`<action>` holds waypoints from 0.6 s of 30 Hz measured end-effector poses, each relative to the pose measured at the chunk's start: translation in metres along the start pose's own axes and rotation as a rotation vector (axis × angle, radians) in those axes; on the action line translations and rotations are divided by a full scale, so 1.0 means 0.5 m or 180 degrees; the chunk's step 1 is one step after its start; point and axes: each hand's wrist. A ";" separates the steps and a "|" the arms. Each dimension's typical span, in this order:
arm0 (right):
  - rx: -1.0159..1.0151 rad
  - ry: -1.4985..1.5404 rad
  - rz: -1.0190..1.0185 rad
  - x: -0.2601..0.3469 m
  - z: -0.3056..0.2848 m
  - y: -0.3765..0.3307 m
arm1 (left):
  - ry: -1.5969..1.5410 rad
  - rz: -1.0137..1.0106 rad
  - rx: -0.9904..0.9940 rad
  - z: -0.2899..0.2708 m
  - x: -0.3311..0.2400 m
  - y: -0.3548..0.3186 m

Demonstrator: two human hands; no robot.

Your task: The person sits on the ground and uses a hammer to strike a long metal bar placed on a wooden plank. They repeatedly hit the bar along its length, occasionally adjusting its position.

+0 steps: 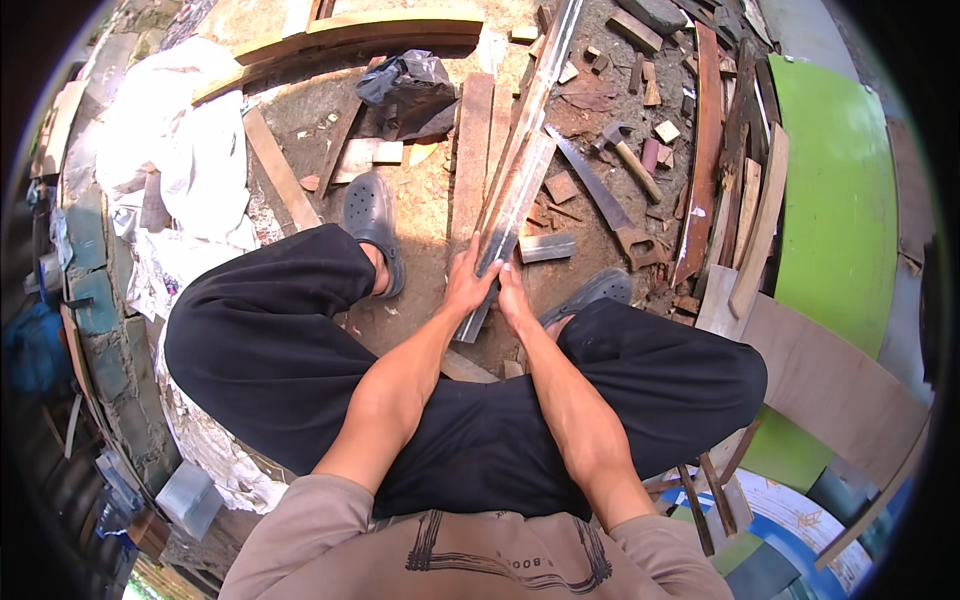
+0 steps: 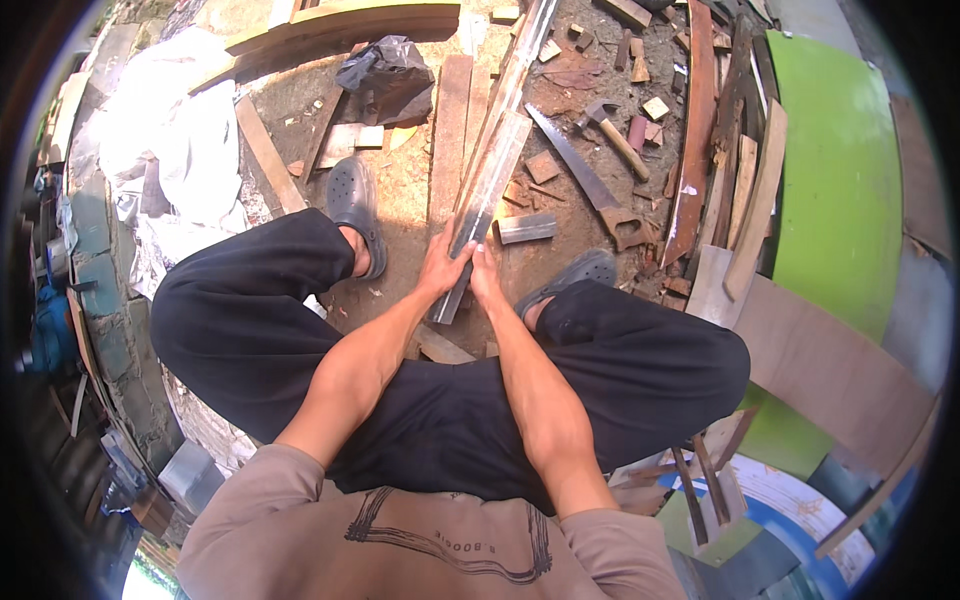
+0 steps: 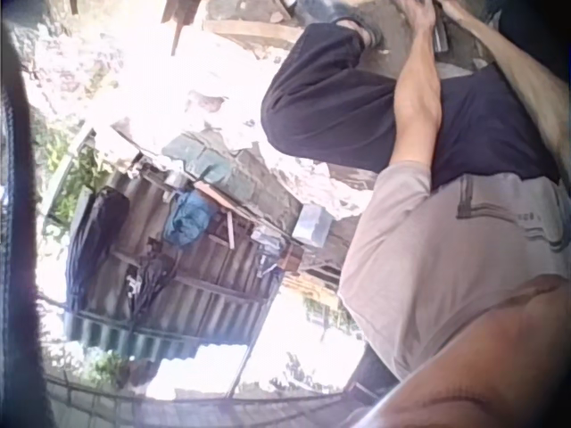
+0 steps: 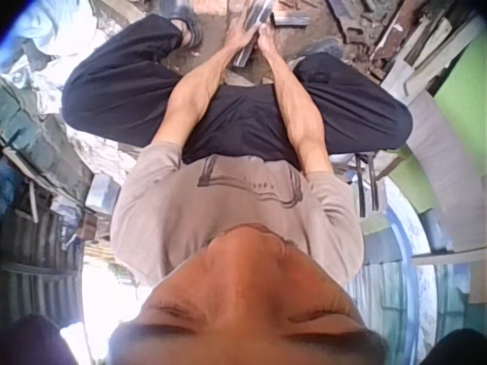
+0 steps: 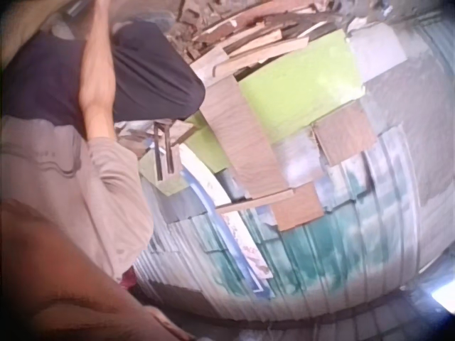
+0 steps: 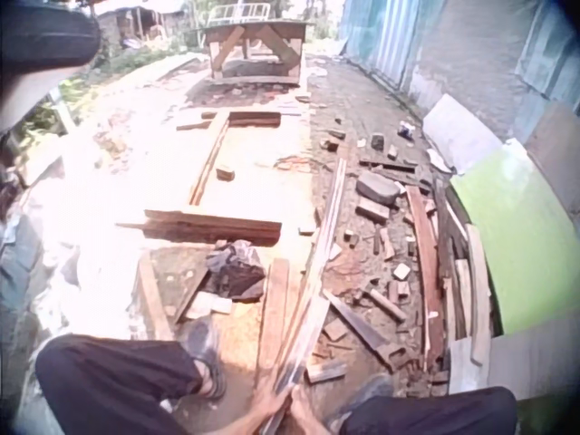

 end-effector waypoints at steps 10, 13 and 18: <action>-0.0432 -0.0837 -0.0456 0.002 0.007 0.050 | 0.0148 -0.0675 0.1072 -0.082 -0.010 0.074; -0.0610 -0.1153 -0.0462 0.012 0.007 0.040 | 0.0172 -0.0741 0.1064 -0.082 -0.018 0.066; -0.0821 -0.1576 -0.0457 0.058 0.029 -0.021 | -0.0167 -0.1158 0.0261 -0.079 0.017 -0.008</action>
Point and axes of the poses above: each hand's wrist, its own y-axis towards the middle knuckle, its own z-axis out of the palm, x = y × z, and after that the axes turned 14 degrees about z, right-handed
